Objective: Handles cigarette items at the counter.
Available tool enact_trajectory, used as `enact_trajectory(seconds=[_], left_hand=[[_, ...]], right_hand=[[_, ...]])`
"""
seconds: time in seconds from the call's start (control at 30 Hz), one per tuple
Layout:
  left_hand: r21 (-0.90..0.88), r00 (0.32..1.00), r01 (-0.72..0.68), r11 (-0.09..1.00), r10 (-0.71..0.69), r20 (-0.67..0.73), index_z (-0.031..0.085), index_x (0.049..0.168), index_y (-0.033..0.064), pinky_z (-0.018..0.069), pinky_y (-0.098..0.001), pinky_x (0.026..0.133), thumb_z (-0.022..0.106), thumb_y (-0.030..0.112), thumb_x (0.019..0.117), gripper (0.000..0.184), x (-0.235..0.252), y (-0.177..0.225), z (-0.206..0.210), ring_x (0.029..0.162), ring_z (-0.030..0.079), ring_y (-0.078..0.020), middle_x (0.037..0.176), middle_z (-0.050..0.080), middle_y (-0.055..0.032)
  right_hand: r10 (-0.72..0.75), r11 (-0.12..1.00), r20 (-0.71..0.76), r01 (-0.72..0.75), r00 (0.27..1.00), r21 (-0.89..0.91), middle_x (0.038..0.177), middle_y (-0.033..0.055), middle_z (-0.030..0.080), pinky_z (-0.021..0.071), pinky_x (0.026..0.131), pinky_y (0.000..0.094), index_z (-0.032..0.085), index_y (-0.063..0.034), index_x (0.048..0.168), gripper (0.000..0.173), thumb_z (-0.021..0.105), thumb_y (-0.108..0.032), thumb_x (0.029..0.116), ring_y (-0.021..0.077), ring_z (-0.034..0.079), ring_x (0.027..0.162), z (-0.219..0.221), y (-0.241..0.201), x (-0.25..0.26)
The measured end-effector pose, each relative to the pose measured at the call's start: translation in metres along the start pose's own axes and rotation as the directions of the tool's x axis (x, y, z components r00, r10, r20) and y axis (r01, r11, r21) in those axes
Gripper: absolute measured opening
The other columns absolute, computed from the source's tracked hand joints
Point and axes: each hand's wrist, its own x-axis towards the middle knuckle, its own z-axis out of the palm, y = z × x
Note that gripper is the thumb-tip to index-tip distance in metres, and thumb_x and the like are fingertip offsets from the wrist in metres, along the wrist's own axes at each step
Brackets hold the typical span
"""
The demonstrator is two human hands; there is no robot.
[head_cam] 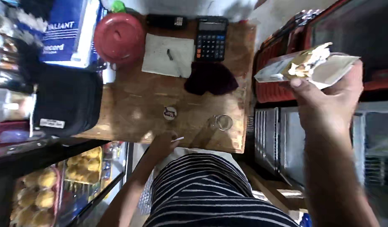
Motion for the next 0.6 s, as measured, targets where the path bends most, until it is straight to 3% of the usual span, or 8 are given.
enact_trajectory(seconds=[0.1,0.2,0.37,0.43,0.47,0.53,0.57,0.6], left_hand=[[-0.034,0.954,-0.258,0.966,0.249,-0.166,0.068,0.121,0.0025,0.0560,-0.0509,0.090,0.058,0.027,0.1038,0.032,-0.007,0.069,-0.025,0.098,0.070,-0.0307,0.108,0.071,-0.0166],[0.212,0.863,-0.420,0.883,0.461,-0.208,0.069,0.121,0.0017,0.0574,-0.0512,0.088,0.055,0.015,0.1033,0.026,0.008,0.136,-0.035,0.103,0.070,-0.0348,0.113,0.070,-0.0190],[0.286,0.951,-0.306,0.908,0.303,0.056,0.058,0.136,-0.0028,0.0461,-0.0580,0.104,0.047,0.006,0.1056,0.033,0.012,0.205,-0.047,0.128,0.055,-0.0455,0.139,0.056,-0.0277],[0.248,0.951,-0.261,0.933,0.292,-0.097,0.058,0.139,0.0041,0.0503,-0.0565,0.101,0.050,0.016,0.1059,0.036,0.005,0.182,-0.049,0.126,0.059,-0.0400,0.137,0.059,-0.0224],[0.194,0.944,-0.221,0.956,0.259,-0.202,0.056,0.143,0.0060,0.0462,-0.0556,0.107,0.051,0.020,0.1057,0.040,0.001,0.154,-0.048,0.131,0.056,-0.0372,0.142,0.058,-0.0201],[0.171,0.863,-0.264,0.949,0.312,-0.398,0.057,0.139,-0.0035,0.0324,-0.0477,0.121,0.051,0.023,0.1060,0.043,-0.002,0.090,-0.042,0.135,0.052,-0.0390,0.139,0.057,-0.0278],[0.212,0.795,-0.348,0.913,0.407,-0.449,0.057,0.132,-0.0131,0.0192,-0.0416,0.126,0.049,0.020,0.1070,0.043,-0.007,0.068,-0.044,0.134,0.050,-0.0450,0.134,0.056,-0.0370],[0.350,0.514,-0.509,0.786,0.604,-0.609,0.063,0.109,-0.0238,0.0169,-0.0430,0.124,0.047,0.015,0.1044,0.042,0.002,0.041,-0.035,0.114,0.056,-0.0564,0.110,0.059,-0.0479]], right_hand=[[-0.048,0.999,-0.018,0.048,0.999,-0.018,0.119,-0.0056,0.063,0.0618,0.081,0.0281,0.040,-0.0144,0.133,0.062,0.078,-0.011,0.0845,0.0080,0.067,0.099,-0.005,-0.008,0.009],[-0.091,0.996,0.001,0.091,0.996,0.005,0.125,-0.0018,0.061,0.0601,0.095,0.0373,0.039,-0.0114,0.135,0.065,0.079,-0.009,0.0841,0.0138,0.066,0.111,-0.011,-0.013,0.016],[-0.078,0.997,0.027,0.079,0.997,-0.025,0.126,-0.0024,0.061,0.0606,0.093,0.0378,0.041,-0.0168,0.140,0.068,0.081,-0.018,0.0852,0.0141,0.067,0.109,-0.024,-0.010,0.019],[-0.058,0.998,0.007,0.058,0.998,-0.012,0.123,-0.0026,0.062,0.0615,0.091,0.0372,0.041,-0.0166,0.138,0.066,0.080,-0.014,0.0847,0.0132,0.068,0.105,-0.029,-0.008,0.022],[-0.031,0.999,-0.018,0.030,0.999,-0.022,0.121,-0.0028,0.062,0.0618,0.089,0.0359,0.041,-0.0156,0.138,0.065,0.079,-0.012,0.0847,0.0118,0.068,0.103,-0.031,-0.008,0.024],[0.009,0.998,-0.091,-0.015,0.996,-0.060,0.119,0.0002,0.063,0.0619,0.086,0.0349,0.042,-0.0112,0.140,0.065,0.077,-0.010,0.0852,0.0110,0.068,0.099,-0.036,-0.013,0.037],[0.007,0.997,-0.135,-0.017,0.991,-0.078,0.119,0.0035,0.063,0.0619,0.085,0.0353,0.042,-0.0085,0.140,0.065,0.077,-0.009,0.0847,0.0124,0.068,0.098,-0.039,-0.016,0.050],[0.009,0.993,-0.169,-0.028,0.986,-0.111,0.121,0.0074,0.063,0.0609,0.086,0.0365,0.042,-0.0061,0.141,0.067,0.078,-0.008,0.0849,0.0144,0.068,0.101,-0.045,-0.020,0.068]])
